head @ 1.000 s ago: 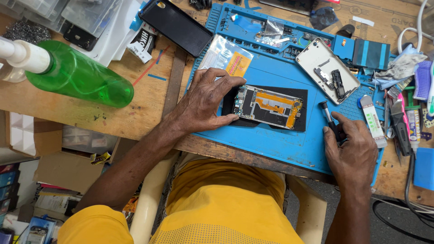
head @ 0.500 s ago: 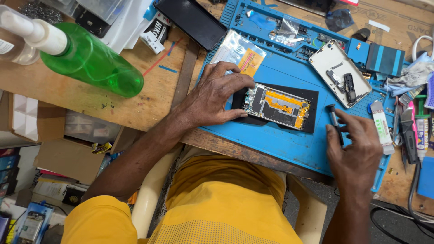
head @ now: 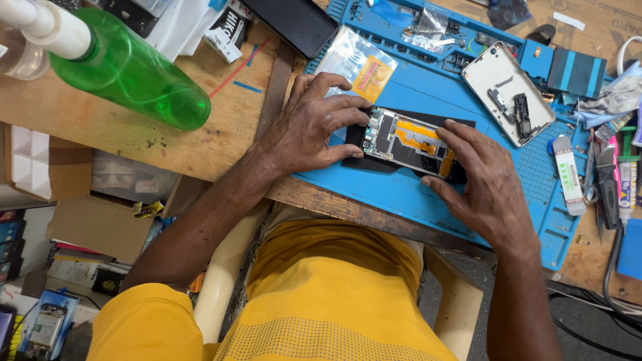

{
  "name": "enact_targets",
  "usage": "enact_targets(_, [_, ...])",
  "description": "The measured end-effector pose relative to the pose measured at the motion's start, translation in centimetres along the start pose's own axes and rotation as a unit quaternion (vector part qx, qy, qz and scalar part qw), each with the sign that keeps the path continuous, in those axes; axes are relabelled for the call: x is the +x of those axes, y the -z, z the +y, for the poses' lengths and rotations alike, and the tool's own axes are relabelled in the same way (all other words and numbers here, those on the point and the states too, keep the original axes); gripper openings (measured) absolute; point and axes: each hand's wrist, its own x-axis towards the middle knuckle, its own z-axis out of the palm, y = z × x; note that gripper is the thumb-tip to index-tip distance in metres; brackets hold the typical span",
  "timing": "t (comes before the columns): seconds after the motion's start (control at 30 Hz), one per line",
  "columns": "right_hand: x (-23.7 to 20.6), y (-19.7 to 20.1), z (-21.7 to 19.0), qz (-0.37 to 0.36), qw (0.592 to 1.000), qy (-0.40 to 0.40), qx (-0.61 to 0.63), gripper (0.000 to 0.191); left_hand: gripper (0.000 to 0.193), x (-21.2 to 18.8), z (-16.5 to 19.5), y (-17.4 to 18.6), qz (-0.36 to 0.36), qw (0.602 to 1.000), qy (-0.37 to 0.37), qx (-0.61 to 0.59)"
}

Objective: The person removes the battery from a disassembled smartphone using a plastic spudger, then uses a screwdriver and tweezers to manipulate internal components and connectors. Finally, the person plugs a charging cable into the device to test it.

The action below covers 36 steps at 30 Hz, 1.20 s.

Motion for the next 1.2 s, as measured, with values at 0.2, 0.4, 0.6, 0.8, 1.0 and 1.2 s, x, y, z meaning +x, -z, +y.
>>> enact_targets(0.2, [-0.9, 0.0, 0.3, 0.020, 0.999, -0.018, -0.042, 0.074, 0.068, 0.2, -0.2, -0.1, -0.016, 1.000, 0.000, -0.004])
enact_targets(0.4, [-4.3, 2.1, 1.4, 0.004, 0.961, -0.252, -0.116, 0.054, 0.089, 0.6, -0.4, -0.6, -0.030, 0.999, -0.012, -0.034])
enact_targets(0.6, [-5.8, 1.5, 3.3, 0.011, 0.968, -0.248, -0.039, 0.047, 0.083, 0.8, -0.4, -0.8, -0.033, 0.999, -0.002, -0.038])
enact_targets(0.8, [-6.5, 1.9, 5.1, 0.129, 0.903, -0.294, 0.285, 0.045, 0.082, 0.5, -0.3, -0.7, -0.019, 0.999, -0.019, -0.031])
enact_targets(1.0, [-6.0, -0.9, 2.0, 0.252, 0.778, -0.150, 0.555, 0.030, 0.083, 0.5, -0.1, -0.7, -0.016, 0.999, -0.024, -0.025])
enact_targets(1.2, [-4.3, -4.3, -1.6, 0.267, 0.808, -0.103, 0.514, 0.026, 0.083, 0.3, -0.2, -0.7, -0.010, 0.999, -0.035, -0.019])
